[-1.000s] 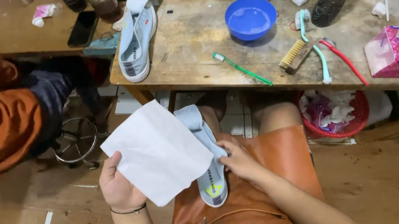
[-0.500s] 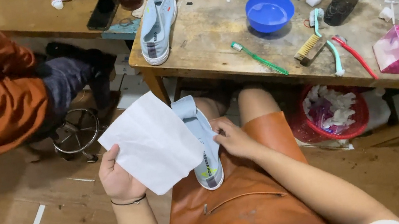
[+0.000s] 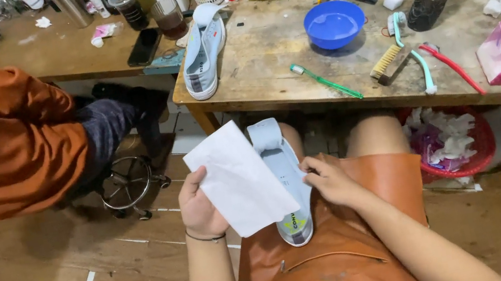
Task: Cleaning a shoe insole using a toothbrush, cleaning solution from a bowl, and a tissue.
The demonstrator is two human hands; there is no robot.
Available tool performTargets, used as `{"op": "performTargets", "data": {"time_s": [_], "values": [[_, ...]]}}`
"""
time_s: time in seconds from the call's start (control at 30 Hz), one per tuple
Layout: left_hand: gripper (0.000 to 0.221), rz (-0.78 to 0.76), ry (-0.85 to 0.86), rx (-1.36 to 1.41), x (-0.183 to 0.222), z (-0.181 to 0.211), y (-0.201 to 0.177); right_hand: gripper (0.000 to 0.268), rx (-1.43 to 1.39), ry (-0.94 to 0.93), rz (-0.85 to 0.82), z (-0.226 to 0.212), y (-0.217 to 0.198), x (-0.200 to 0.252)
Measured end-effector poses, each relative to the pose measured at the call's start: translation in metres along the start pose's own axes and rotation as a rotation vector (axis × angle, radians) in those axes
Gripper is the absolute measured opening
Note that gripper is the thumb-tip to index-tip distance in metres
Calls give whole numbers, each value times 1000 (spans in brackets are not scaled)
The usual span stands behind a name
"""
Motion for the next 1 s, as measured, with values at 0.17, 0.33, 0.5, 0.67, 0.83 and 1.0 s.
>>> {"op": "performTargets", "data": {"time_s": [0.17,0.33,0.5,0.67,0.83,1.0], "values": [[68,-147,-67,27,-29,-27,37,19,-102,-41,37,20,-31,2],[67,-195,-93,74,-42,-36,44,34,-334,-222,11,2,-37,8],[66,-89,-109,102,-32,-33,8,44,-386,-266,-129,13,-8,6],[67,60,-87,68,-20,-21,-9,47,-433,-243,-221,27,15,-13],[65,-196,37,38,-31,35,-21,23,-297,-30,-228,26,24,-31],[71,67,277,-64,-38,104,-13,29,-333,-52,-377,-31,15,-18]]}}
Point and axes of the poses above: each hand's wrist, its own x-axis away from the middle knuckle, its own y-axis out of the palm, z = x × y, the point moved 6 cm from there along -x, towards the middle knuckle, and after that the axes turned 3 degrees about -x, right-handed, at the moved point
